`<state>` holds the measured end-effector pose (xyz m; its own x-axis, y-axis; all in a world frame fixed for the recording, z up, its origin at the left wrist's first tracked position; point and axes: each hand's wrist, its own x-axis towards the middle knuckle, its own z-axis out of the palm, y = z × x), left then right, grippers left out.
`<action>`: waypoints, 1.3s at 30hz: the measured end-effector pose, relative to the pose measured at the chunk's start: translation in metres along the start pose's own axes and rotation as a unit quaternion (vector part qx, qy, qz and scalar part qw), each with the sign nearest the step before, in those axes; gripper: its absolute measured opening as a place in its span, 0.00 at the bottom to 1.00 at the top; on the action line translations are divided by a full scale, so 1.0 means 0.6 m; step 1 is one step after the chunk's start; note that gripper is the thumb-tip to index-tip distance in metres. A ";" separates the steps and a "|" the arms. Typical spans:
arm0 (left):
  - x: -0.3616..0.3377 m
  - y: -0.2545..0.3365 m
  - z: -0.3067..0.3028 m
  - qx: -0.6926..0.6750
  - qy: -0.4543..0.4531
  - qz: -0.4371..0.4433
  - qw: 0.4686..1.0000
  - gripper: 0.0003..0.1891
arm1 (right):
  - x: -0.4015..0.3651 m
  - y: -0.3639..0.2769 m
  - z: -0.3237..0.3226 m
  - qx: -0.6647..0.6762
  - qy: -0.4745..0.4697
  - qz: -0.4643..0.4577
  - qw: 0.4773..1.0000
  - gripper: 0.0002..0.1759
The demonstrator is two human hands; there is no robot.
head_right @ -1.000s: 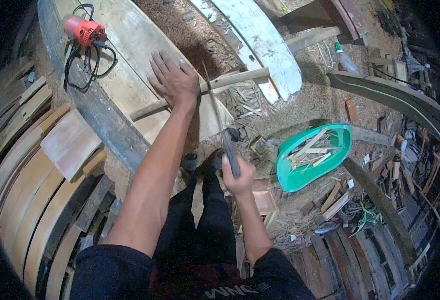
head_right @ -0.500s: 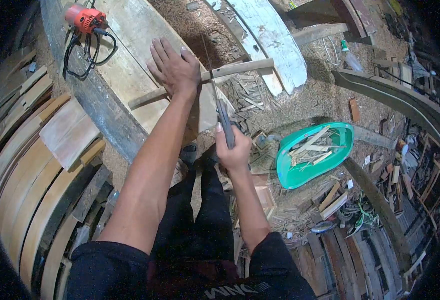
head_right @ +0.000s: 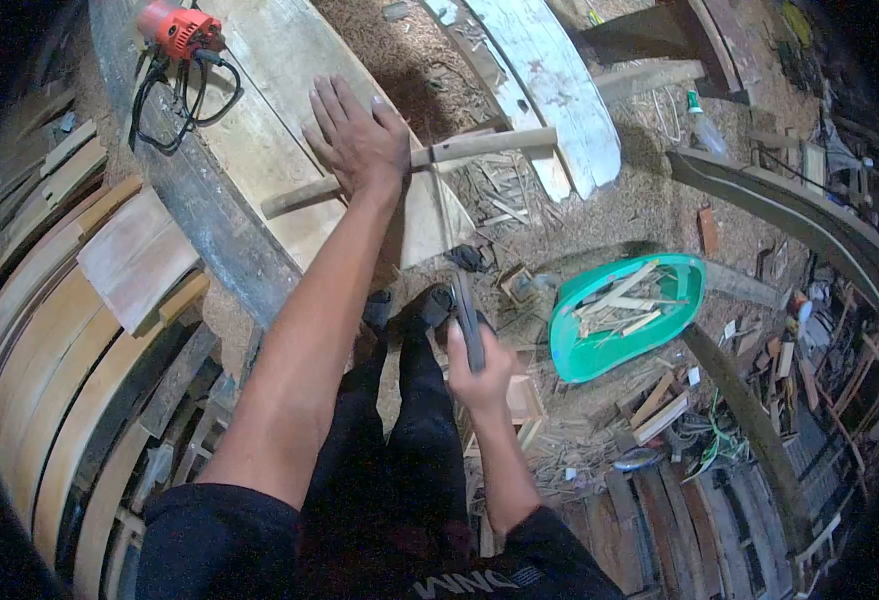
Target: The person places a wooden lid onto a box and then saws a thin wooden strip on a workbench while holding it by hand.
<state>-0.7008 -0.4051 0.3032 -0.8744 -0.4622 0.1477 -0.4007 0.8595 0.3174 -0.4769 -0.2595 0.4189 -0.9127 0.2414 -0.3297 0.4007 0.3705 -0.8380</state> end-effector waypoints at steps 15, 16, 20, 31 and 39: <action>-0.004 -0.005 0.002 -0.003 -0.001 -0.002 1.000 0.35 | 0.036 -0.012 0.018 0.010 -0.011 0.006 1.000 0.16; -0.002 -0.004 0.004 -0.005 0.002 -0.002 1.000 0.35 | 0.088 -0.014 0.033 -0.017 -0.024 0.001 1.000 0.15; -0.003 -0.003 0.000 0.004 -0.007 -0.003 1.000 0.35 | 0.121 -0.036 0.054 -0.013 -0.027 0.004 1.000 0.15; -0.003 -0.004 0.000 -0.015 0.004 0.002 1.000 0.35 | 0.102 -0.037 0.026 -0.036 -0.040 -0.002 0.999 0.11; 0.001 -0.005 0.005 0.007 0.011 0.004 1.000 0.35 | 0.095 -0.027 0.022 -0.013 -0.033 0.013 0.999 0.13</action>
<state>-0.7006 -0.4074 0.2995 -0.8711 -0.4602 0.1712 -0.3978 0.8658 0.3035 -0.5363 -0.2635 0.4078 -0.9052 0.1914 -0.3794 0.4249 0.3880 -0.8179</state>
